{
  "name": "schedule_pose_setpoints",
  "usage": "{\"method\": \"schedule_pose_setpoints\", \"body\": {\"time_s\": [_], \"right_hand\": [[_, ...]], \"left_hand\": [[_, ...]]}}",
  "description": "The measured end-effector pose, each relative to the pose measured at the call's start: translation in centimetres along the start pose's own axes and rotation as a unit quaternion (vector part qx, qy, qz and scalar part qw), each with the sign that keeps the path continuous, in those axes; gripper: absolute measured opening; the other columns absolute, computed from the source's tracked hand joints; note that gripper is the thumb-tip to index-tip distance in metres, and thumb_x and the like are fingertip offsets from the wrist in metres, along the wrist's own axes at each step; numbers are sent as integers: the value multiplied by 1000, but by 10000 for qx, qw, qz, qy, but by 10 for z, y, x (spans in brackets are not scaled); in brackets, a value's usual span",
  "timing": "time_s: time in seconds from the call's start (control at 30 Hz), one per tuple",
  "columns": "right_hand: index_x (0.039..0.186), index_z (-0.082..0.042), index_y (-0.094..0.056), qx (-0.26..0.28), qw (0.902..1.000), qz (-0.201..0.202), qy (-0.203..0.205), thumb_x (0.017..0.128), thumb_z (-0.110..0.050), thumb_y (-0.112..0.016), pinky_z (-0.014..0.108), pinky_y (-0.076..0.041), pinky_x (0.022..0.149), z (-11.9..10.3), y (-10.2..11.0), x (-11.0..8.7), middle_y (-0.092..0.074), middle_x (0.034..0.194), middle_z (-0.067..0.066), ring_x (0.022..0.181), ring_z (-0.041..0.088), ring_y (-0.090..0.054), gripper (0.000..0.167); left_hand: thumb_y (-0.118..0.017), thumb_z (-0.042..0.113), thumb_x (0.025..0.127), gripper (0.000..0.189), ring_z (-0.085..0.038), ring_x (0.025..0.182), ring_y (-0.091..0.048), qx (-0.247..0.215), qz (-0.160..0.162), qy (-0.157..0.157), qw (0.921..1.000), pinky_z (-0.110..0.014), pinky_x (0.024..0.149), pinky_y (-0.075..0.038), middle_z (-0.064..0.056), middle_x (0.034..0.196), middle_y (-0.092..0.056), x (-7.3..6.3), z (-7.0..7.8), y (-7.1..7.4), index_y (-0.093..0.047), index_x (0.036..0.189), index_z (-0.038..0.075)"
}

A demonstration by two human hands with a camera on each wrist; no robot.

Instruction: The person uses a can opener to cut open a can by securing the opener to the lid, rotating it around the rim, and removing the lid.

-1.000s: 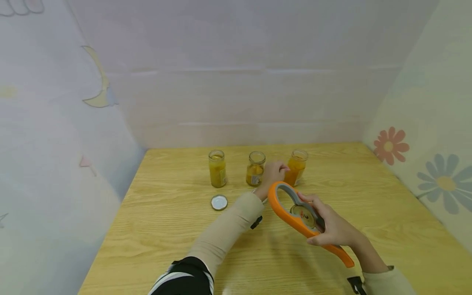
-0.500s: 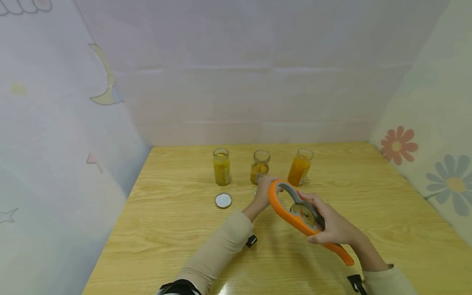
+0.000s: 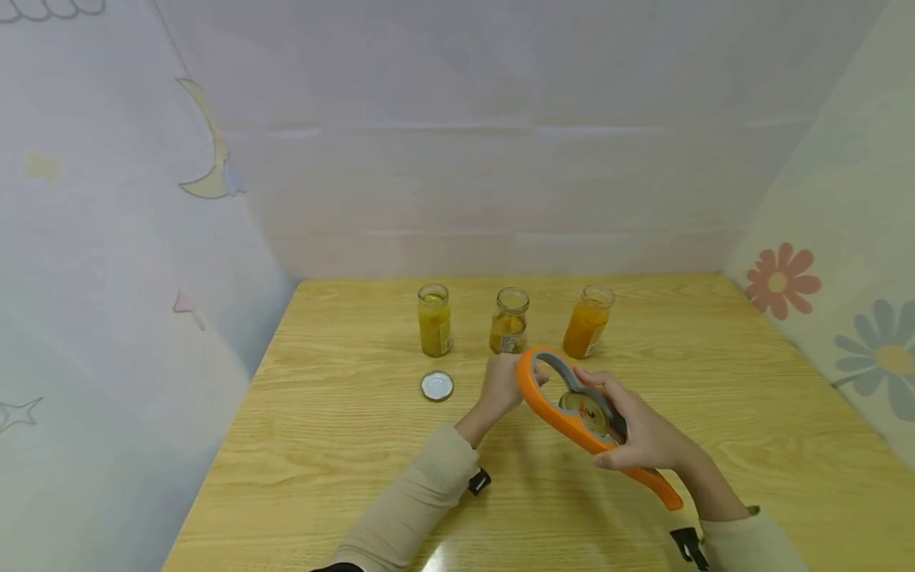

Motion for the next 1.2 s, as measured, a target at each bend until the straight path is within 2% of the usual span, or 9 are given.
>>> {"method": "schedule_pose_setpoints", "body": {"time_s": [0.3,0.43,0.5,0.67,0.77,0.83,0.97,1.1,1.2], "right_hand": [[136,-4,-22,173,9998,-85,-51,62,-2,-69,28,-48,62,0,-3,4,-49,114,16,81,15,-52,88],[137,-5,-22,147,9999,-82,-36,62,-3,-70,28,-48,62,2,-4,4,-50,112,16,81,15,-52,88],[137,-6,-22,135,9999,-78,-43,62,-3,-70,28,-48,64,2,-4,4,-50,111,15,83,15,-52,89],[136,-6,-23,71,9999,-52,-85,62,-6,-71,29,-48,67,1,-4,5,-48,115,15,88,16,-52,88],[136,-6,-24,-73,10000,-13,-55,62,-7,-72,29,-47,69,1,-3,6,-47,117,15,91,15,-51,88],[136,-6,-25,-176,9998,15,-32,62,-8,-73,29,-46,70,1,-3,6,-47,119,16,92,15,-50,88],[136,-7,-25,-297,9995,57,-16,62,-9,-74,29,-45,73,1,-3,7,-46,121,15,95,15,-49,89],[136,-8,-25,-318,9995,63,-24,61,-10,-75,29,-45,74,2,-3,6,-47,120,15,95,14,-50,90],[136,-8,-26,-389,9992,74,-13,61,-11,-76,29,-45,73,3,-4,6,-46,121,17,95,14,-50,90]], "left_hand": [[-68,16,79,13,-5,65,-53,-717,-453,765,9935,-17,56,-43,-3,74,-66,-17,-5,-4,-68,76,3],[-62,13,84,19,-6,66,-53,-2050,-692,1305,9676,-22,59,-46,-9,78,-64,-29,-8,-12,-66,82,-5],[-56,14,89,22,-8,67,-54,-3128,-854,1617,9321,-29,63,-49,-8,80,-62,-35,-8,-20,-63,86,-6],[-39,29,96,31,-11,77,-59,-5500,-1438,2478,7845,-37,74,-47,4,81,-63,-55,1,-46,-62,81,13],[-31,36,97,38,-9,80,-59,-6193,-1928,2522,7181,-31,77,-43,7,81,-65,-63,17,-55,-62,83,20],[-28,39,97,40,-10,82,-59,-6500,-2170,2524,6832,-30,80,-41,5,84,-65,-67,27,-58,-62,90,19],[-26,43,96,43,-13,88,-60,-6856,-2291,2543,6424,-31,85,-39,1,92,-65,-70,38,-58,-57,103,14],[-29,45,93,44,-14,90,-60,-7096,-2216,2478,6212,-31,85,-38,0,96,-64,-70,42,-58,-56,107,13],[-39,46,90,41,-13,88,-59,-7213,-2202,2337,6137,-30,83,-38,1,95,-64,-70,44,-58,-56,107,13]]}}
Point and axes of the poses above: each hand's wrist, its own x-axis towards the middle knuckle, its own y-axis out of the back of the hand, z = x × y, the point moved 7 cm from there along x, towards the middle knuckle
